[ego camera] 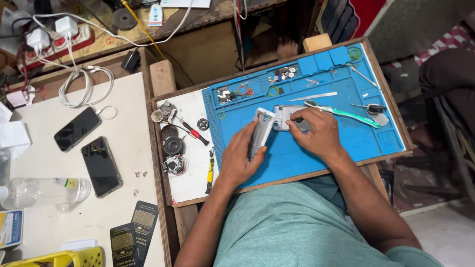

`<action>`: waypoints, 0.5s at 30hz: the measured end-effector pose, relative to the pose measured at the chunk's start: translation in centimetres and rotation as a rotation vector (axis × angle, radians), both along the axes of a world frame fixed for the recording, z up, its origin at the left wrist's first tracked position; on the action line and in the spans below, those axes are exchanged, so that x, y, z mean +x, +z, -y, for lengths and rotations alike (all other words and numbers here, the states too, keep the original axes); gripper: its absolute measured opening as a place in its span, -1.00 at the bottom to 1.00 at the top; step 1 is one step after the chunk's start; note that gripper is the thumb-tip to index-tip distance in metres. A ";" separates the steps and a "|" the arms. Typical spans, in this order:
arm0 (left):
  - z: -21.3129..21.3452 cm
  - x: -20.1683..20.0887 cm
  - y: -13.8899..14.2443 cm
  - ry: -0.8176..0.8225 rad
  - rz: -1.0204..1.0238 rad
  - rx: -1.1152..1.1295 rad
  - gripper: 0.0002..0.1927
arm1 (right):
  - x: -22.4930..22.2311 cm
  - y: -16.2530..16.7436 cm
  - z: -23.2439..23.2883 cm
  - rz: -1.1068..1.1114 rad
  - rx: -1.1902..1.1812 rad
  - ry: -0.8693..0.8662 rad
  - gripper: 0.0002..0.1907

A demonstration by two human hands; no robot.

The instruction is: The person holds a disassembled white smartphone and uses a small metal tool to scrape and pry along the screen edges. They repeatedly adjust their grip and rotate the phone to access different sides while working on the blue mat.

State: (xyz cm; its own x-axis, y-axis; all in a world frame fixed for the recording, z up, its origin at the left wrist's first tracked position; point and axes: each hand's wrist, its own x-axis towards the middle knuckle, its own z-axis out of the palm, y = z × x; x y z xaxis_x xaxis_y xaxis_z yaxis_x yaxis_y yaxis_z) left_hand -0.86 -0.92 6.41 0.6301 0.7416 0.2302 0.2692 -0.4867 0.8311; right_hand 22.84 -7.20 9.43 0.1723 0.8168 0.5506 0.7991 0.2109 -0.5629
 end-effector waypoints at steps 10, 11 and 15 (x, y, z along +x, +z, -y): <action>-4.1 -1.3 5.3 0.043 -0.378 0.343 -0.19 | -0.5 -0.3 -0.6 0.128 -0.074 0.074 -0.89; -5.9 -1.8 6.0 0.076 -0.379 0.342 -0.20 | -0.5 -0.3 -0.8 0.137 -0.092 0.075 -0.90; -16.3 -4.5 8.3 0.176 -0.247 0.546 -0.19 | -0.3 -0.5 -1.3 0.121 -0.099 0.144 -0.88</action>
